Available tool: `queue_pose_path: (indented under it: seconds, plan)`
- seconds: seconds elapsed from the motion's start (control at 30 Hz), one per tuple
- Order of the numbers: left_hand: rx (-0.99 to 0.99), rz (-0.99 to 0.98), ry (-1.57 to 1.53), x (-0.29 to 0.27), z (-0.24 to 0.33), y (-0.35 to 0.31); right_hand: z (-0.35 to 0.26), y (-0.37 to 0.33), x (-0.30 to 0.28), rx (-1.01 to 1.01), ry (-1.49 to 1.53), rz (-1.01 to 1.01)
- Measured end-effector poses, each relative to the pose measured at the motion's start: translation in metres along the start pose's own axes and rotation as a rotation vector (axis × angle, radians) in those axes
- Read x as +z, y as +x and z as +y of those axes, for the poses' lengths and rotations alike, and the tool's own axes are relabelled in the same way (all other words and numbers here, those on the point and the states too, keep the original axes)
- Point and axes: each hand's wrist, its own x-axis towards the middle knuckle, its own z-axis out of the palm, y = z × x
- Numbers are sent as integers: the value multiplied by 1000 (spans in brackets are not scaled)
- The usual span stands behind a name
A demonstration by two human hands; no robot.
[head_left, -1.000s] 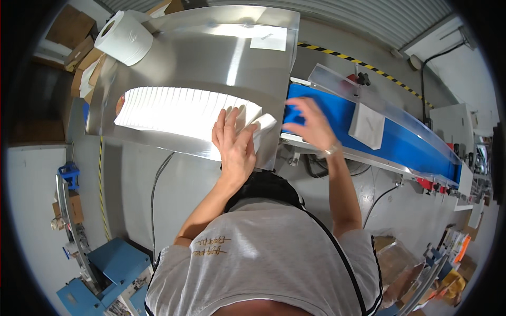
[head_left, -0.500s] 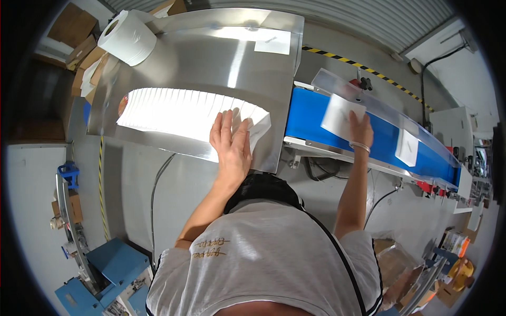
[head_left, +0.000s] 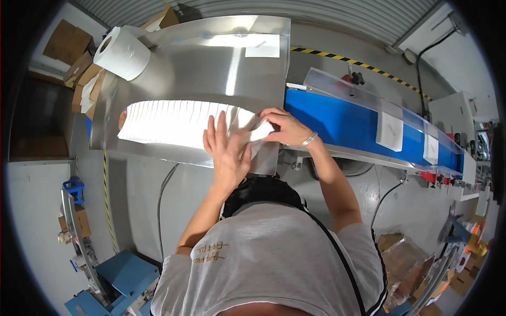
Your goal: Picking up stacks of paper from a machine and placing them onto a moving conveyor belt.
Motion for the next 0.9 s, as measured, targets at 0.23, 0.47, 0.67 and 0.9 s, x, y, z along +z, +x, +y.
queue_pose_path:
  seconds: [0.23,0.47,0.67,0.9]
  plan:
    - [-59,125,14,10,-28,-5,62,-70,-43,776,-44,823]
    - [-21,127,56,8,-26,-5,19,-78,-56,570,-829,731]
    - [21,2,118,0,-17,-1,-30,12,-5,114,165,44]
    - [-86,94,44,3,-31,-2,18,-24,-3,446,465,396]
